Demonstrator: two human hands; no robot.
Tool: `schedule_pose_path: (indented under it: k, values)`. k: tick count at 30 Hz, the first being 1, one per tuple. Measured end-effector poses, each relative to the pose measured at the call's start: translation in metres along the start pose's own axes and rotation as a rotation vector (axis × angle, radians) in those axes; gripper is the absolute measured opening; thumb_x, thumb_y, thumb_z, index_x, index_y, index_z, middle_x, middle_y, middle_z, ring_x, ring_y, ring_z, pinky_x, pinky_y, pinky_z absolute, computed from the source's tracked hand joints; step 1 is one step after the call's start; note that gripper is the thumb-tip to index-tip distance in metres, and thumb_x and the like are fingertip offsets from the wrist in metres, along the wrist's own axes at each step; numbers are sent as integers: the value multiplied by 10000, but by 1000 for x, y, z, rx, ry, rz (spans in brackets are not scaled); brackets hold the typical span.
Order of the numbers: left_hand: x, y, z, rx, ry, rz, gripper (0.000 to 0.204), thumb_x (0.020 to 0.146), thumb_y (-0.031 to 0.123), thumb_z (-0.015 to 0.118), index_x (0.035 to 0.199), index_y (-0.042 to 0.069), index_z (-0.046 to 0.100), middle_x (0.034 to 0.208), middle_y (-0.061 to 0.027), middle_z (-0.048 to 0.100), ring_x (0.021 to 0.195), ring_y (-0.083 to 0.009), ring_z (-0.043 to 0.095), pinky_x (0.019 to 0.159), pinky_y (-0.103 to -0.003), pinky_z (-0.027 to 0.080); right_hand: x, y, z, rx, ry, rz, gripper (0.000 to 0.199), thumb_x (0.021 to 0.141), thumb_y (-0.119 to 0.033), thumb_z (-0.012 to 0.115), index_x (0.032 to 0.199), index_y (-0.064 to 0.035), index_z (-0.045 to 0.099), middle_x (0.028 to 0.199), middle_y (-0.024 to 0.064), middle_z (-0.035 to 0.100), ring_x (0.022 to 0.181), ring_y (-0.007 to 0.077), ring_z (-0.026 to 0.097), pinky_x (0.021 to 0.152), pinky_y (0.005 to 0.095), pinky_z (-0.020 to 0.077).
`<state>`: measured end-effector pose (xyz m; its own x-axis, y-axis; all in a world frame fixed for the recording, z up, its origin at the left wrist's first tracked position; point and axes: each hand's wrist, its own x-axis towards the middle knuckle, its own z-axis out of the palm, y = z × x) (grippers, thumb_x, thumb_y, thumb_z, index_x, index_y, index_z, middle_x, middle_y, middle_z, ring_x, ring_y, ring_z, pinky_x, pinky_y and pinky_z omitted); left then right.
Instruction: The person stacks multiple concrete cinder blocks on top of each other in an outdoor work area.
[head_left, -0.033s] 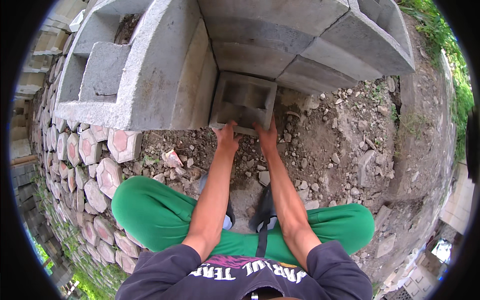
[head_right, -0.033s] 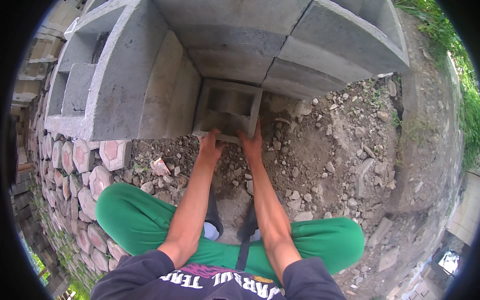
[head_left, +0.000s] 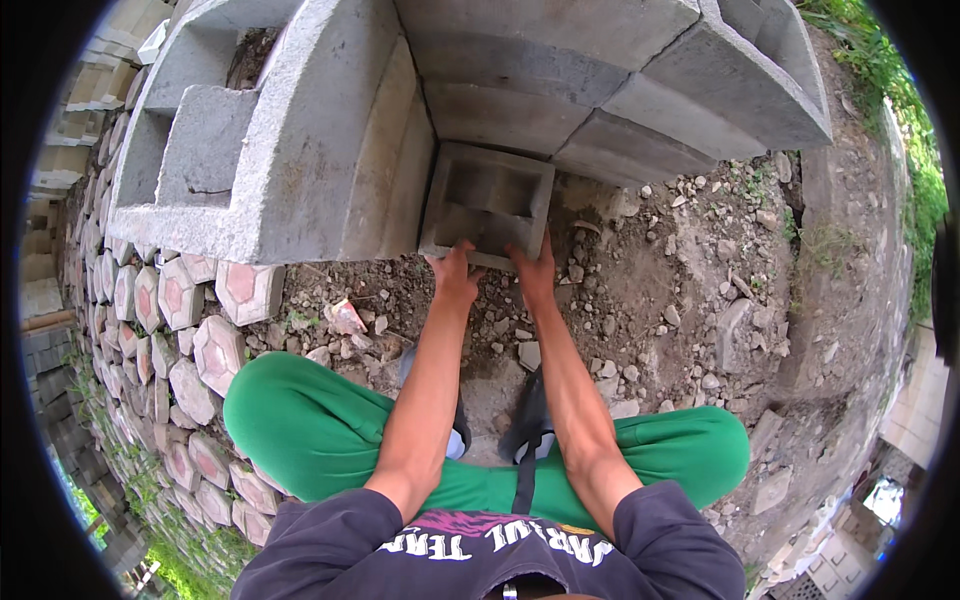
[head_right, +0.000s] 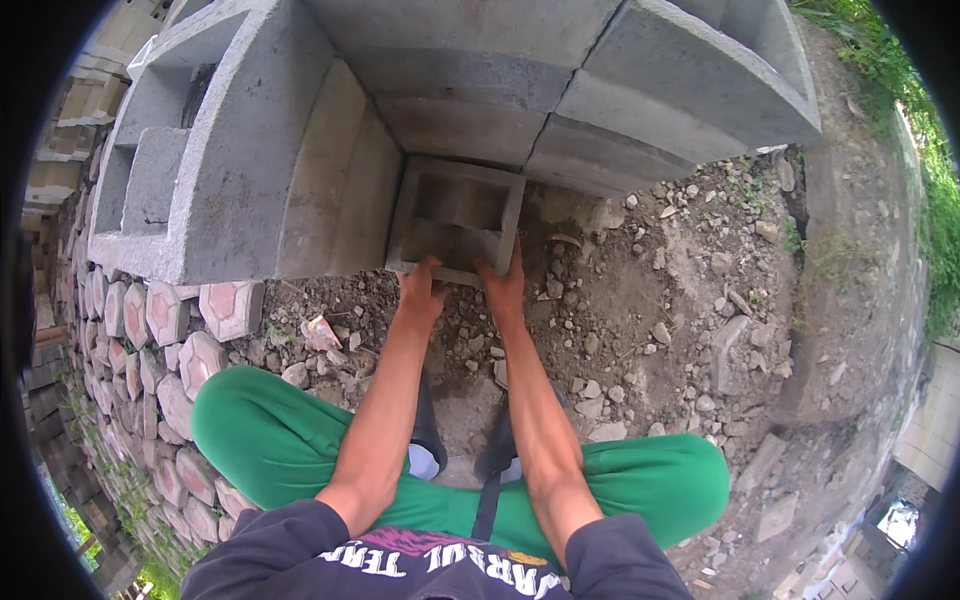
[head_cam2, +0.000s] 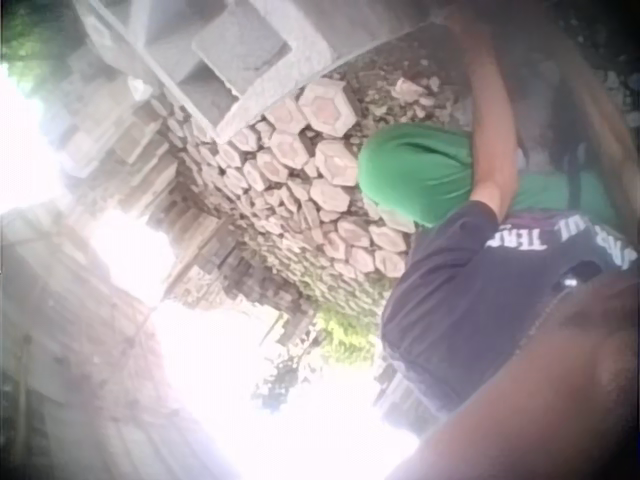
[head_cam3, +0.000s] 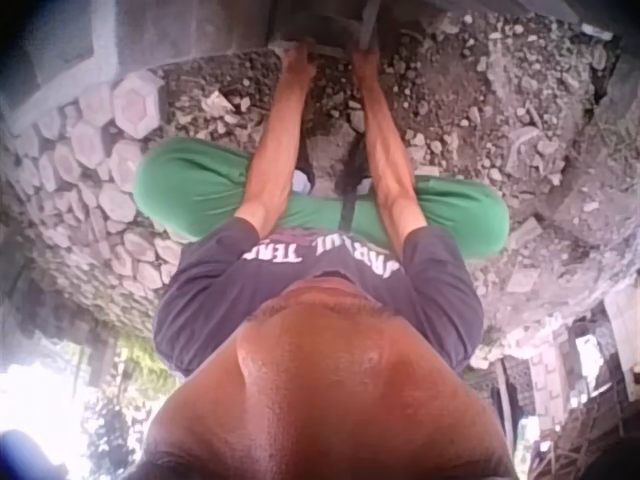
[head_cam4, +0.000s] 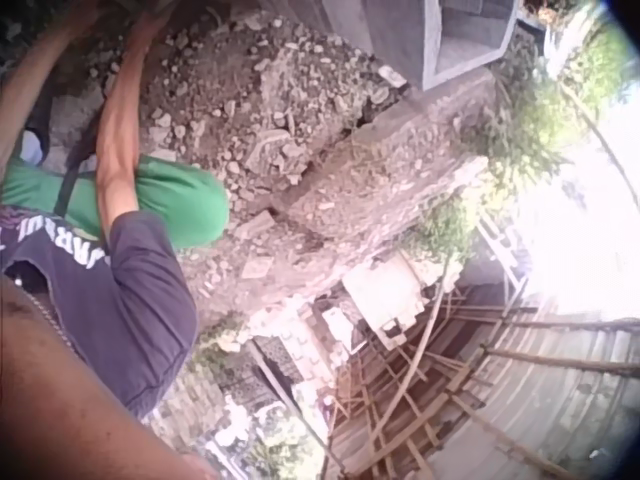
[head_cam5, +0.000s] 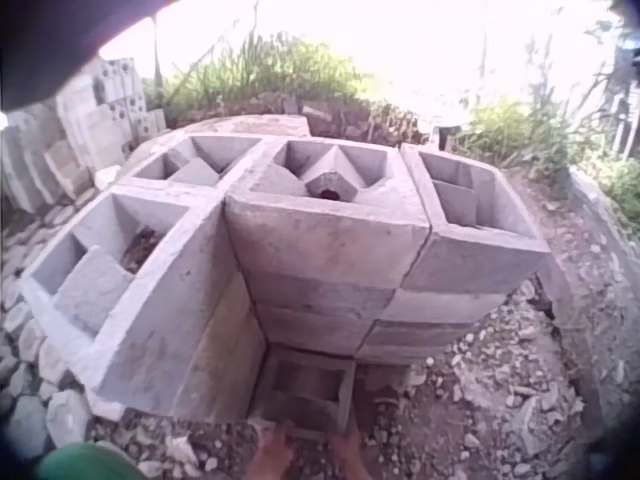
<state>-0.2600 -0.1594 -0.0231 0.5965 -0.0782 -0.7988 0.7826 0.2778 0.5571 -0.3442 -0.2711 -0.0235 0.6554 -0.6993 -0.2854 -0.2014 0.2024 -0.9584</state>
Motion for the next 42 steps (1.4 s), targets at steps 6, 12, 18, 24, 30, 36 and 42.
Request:
schedule_pose_path:
  k: [6,12,18,24,30,36,42]
  values:
    - [-15,0,7,-7,15,6,643,720,45,633,1263,203,327,1221,-101,422,1118,-330,463,846,-560,449,0,9,-7,-32,-10,-69,757,810,-164,697,1437,-11,300,1236,138,560,1093,211,552,905,324,446]
    - [-19,0,8,-34,6,41,642,732,38,623,1274,215,326,1227,-88,431,1128,-319,465,850,-549,448,18,-20,-6,-81,-33,10,666,834,-302,704,1365,-28,408,1233,121,566,1109,221,545,938,327,417]
    - [-20,-11,-5,-87,-88,88,621,741,34,612,1275,199,340,1204,-71,455,1136,-288,470,886,-548,432,11,-5,-4,-107,48,-105,615,848,-356,685,1315,-18,470,1209,131,582,1119,221,540,939,330,408]
    - [-21,-12,-2,-89,-106,113,561,746,16,595,1244,172,390,1176,-70,471,1120,-275,484,938,-535,406,11,-4,-8,-94,70,-135,638,851,-364,678,1335,-15,455,1200,149,592,1115,228,550,942,332,413]
    - [-12,-3,4,-102,-97,76,451,779,32,586,1196,129,444,1129,-94,499,1058,-286,522,865,-518,468,31,-14,-4,-182,-2,-88,741,853,-414,639,1415,-27,349,1307,190,527,1221,318,503,989,378,391]
    - [-6,6,-1,-84,-73,18,359,809,72,610,1147,41,492,1107,-135,521,1052,-315,545,815,-498,508,34,-12,4,-196,5,-69,742,859,-406,642,1418,-31,330,1314,180,516,1232,297,487,1003,372,378]
    - [-5,12,-5,-45,-102,-14,325,816,88,630,1115,35,512,1109,-139,528,1004,-327,578,820,-520,512,32,-13,9,-165,39,-45,725,863,-386,641,1419,-39,332,1344,184,486,1255,297,461,1024,362,358]
